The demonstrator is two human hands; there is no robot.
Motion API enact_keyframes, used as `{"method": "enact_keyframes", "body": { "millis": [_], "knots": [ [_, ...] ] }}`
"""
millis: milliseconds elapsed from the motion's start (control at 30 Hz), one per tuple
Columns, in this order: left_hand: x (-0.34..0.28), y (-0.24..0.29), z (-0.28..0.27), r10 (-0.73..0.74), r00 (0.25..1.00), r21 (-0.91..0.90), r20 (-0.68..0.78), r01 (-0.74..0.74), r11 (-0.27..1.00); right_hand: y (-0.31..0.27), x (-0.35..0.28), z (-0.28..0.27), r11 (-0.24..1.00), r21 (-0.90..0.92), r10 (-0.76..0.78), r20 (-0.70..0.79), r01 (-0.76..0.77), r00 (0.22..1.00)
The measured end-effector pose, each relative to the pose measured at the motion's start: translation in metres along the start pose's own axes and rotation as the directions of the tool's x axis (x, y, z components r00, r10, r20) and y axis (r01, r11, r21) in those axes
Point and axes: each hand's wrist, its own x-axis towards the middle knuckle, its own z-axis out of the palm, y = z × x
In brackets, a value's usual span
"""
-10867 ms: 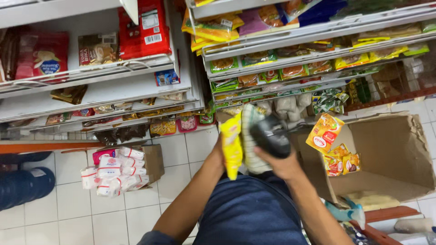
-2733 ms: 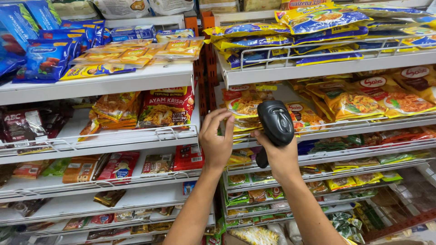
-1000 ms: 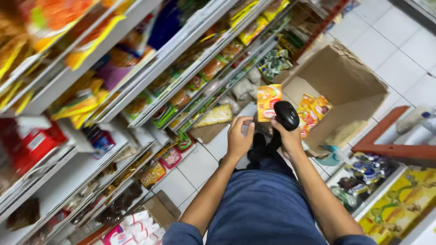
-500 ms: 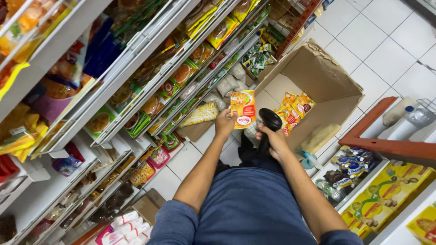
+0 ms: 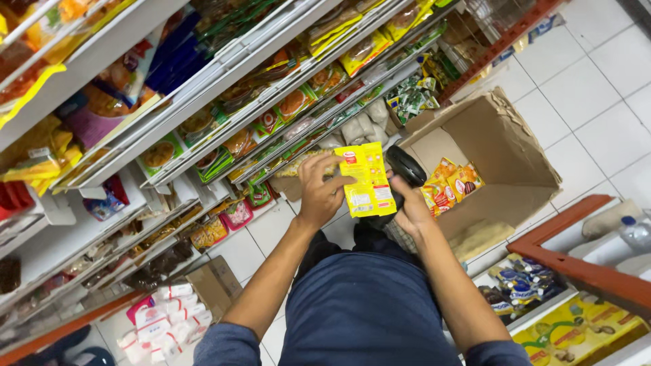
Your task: The person scans several packets of food items using a handheld barcode scanner and places them into a cardboard box on the floor.
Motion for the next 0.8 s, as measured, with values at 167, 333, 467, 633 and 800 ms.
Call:
{"method": "enact_keyframes", "body": {
  "millis": [167,333,467,633,800],
  "knots": [
    [-0.021,-0.004,0.029,-0.615,0.786,-0.435,-0.062,0.534,0.726,-0.001,-0.009,0.023,0.943,-0.262,-0.179,0.117,0.204,0.977],
    [-0.041,-0.012,0.027,-0.556,0.590,-0.772,0.585,0.616,-0.158,0.004,-0.005,0.034,0.847,-0.402,-0.326,0.122,0.347,0.937],
    [-0.033,-0.010,0.002,-0.404,0.658,-0.720,0.635,0.694,-0.001,0.004,-0.008,0.039,0.795,-0.482,-0.352,0.128,0.369,0.927],
    [-0.023,-0.005,-0.026,-0.328,0.678,-0.707,0.658,0.706,0.038,0.009,-0.015,0.051,0.721,-0.593,-0.345,0.141,0.358,0.928],
    [-0.031,-0.013,-0.047,-0.280,0.705,-0.655,0.651,0.709,0.262,0.019,-0.018,0.070,0.620,-0.699,-0.326,0.186,0.358,0.927]
  ]
}}
